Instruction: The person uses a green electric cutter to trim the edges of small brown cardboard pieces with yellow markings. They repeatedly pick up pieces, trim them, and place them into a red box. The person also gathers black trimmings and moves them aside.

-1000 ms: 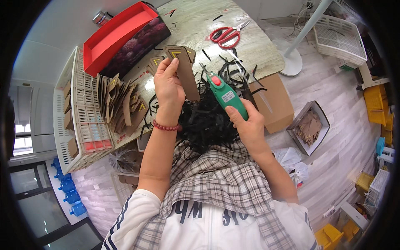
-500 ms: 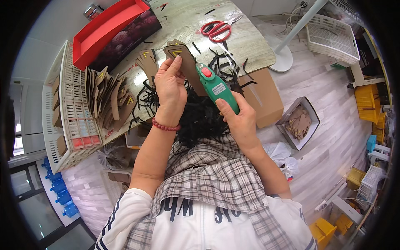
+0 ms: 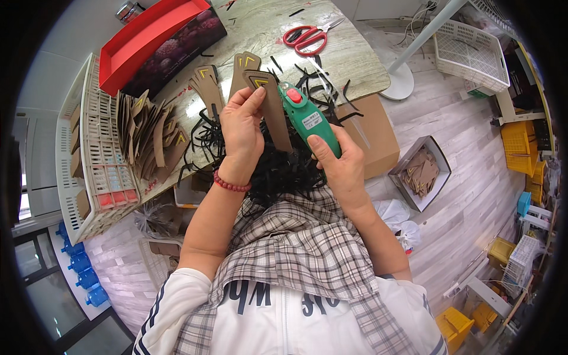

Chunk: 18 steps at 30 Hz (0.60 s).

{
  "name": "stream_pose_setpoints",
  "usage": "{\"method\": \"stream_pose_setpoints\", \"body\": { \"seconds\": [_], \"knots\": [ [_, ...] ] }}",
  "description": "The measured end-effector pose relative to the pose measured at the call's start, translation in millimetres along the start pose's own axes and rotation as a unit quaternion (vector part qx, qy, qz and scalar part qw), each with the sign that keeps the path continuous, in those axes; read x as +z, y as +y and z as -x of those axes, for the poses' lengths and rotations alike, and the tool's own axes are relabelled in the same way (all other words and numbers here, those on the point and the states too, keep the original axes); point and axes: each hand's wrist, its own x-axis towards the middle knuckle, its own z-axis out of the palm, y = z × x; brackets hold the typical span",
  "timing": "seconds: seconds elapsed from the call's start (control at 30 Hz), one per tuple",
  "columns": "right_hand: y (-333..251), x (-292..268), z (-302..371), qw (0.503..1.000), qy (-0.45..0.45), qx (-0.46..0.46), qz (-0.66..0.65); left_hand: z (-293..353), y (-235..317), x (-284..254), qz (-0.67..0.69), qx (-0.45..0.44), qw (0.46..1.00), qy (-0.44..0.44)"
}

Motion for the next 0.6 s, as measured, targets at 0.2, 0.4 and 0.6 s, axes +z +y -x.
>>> {"method": "stream_pose_setpoints", "body": {
  "seconds": [0.2,0.4,0.6],
  "knots": [
    [-1.0,-2.6,1.0,1.0,-0.009,0.001,-0.004,-4.9,7.5,-6.0,-0.07,0.063,0.995,-0.025],
    [-3.2,-2.8,3.1,1.0,-0.017,0.005,0.008,-11.3,13.2,-10.6,-0.129,0.093,0.987,-0.02],
    [-2.4,-4.5,2.9,1.0,-0.022,0.006,0.004,-12.1,19.5,-13.5,-0.218,0.112,0.968,-0.044]
  ]
}}
